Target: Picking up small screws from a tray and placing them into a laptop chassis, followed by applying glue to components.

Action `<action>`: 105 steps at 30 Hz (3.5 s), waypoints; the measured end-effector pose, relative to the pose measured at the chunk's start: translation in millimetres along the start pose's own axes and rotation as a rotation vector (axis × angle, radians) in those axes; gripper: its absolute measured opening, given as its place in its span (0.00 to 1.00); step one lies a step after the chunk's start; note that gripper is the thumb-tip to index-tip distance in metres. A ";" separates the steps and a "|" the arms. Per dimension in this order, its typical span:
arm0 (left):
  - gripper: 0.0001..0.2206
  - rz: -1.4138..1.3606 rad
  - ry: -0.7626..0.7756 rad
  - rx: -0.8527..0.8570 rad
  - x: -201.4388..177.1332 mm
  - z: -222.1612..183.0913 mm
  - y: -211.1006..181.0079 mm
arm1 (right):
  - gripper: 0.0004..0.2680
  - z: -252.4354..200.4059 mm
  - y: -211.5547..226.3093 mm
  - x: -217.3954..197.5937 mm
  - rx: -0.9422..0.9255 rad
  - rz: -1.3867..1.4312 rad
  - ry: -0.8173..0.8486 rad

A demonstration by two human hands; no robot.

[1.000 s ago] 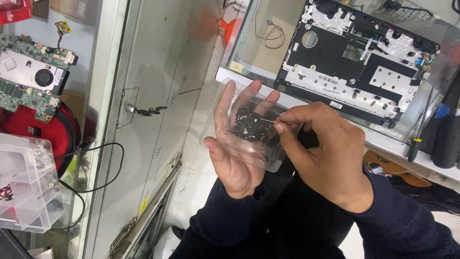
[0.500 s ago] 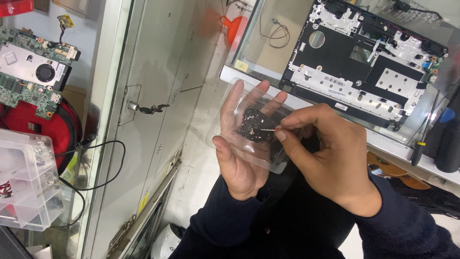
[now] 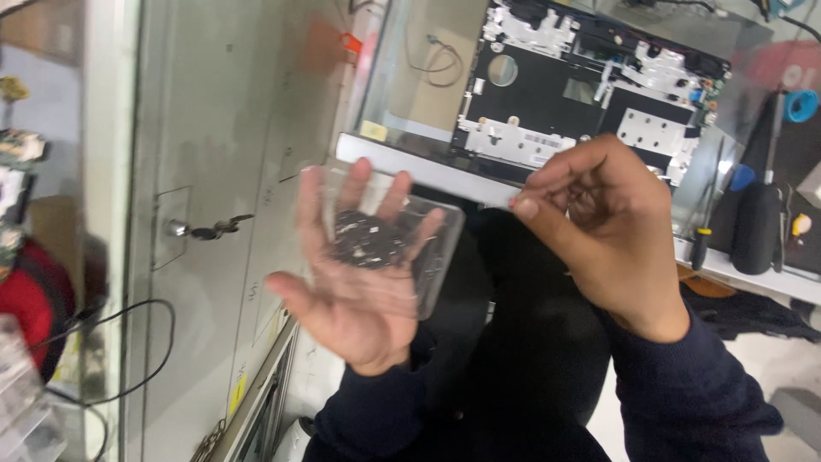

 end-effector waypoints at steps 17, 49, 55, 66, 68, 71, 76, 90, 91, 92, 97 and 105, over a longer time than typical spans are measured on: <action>0.43 0.017 -0.075 0.014 -0.4 -1.7 -19.2 | 0.05 34.2 -50.9 12.3 -0.166 -0.305 -0.025; 0.44 0.019 -0.006 0.000 4.6 -1.4 -17.7 | 0.05 37.5 -53.3 15.4 -0.140 -0.357 0.002; 0.44 0.008 -0.018 0.004 5.4 -1.2 -17.4 | 0.05 37.5 -55.2 15.2 -0.111 -0.344 0.000; 0.44 0.010 -0.047 -0.014 4.0 -0.8 -16.6 | 0.06 37.4 -52.9 15.5 -0.131 -0.379 0.009; 0.43 -0.008 -0.022 -0.018 5.0 -1.3 -16.3 | 0.05 37.6 -53.3 14.9 -0.139 -0.370 -0.002; 0.43 0.017 -0.033 -0.008 6.0 -1.5 -14.5 | 0.05 36.2 -52.0 14.0 -0.150 -0.363 0.008; 0.42 0.010 -0.004 0.035 3.1 -2.4 -9.8 | 0.07 32.8 -55.2 5.9 -0.211 -0.332 0.007; 0.43 0.137 -0.164 -0.048 2.5 -5.0 11.4 | 0.06 -17.6 40.4 34.4 -0.405 -0.461 -0.004; 0.43 0.177 -0.147 -0.047 2.4 -5.4 11.9 | 0.05 -17.2 41.0 37.0 -0.417 -0.448 0.000; 0.44 0.219 -0.134 -0.045 2.0 -6.5 11.5 | 0.05 -16.7 41.2 40.4 -0.428 -0.431 0.007; 0.44 0.264 -0.133 -0.052 2.6 -5.2 14.7 | 0.04 -17.9 34.7 48.0 -0.397 -0.443 0.037; 0.43 0.333 -0.150 -0.092 7.3 -4.6 17.7 | 0.06 -17.6 29.3 55.5 -0.334 -0.356 0.117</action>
Point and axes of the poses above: each hand's wrist, its own z-axis towards the middle knuckle, its own x-axis out of the palm, y = z × x, the point moved 8 cm from there along z, towards the middle knuckle, and after that the axes turned 5 degrees about -z, right-handed, at the moved point
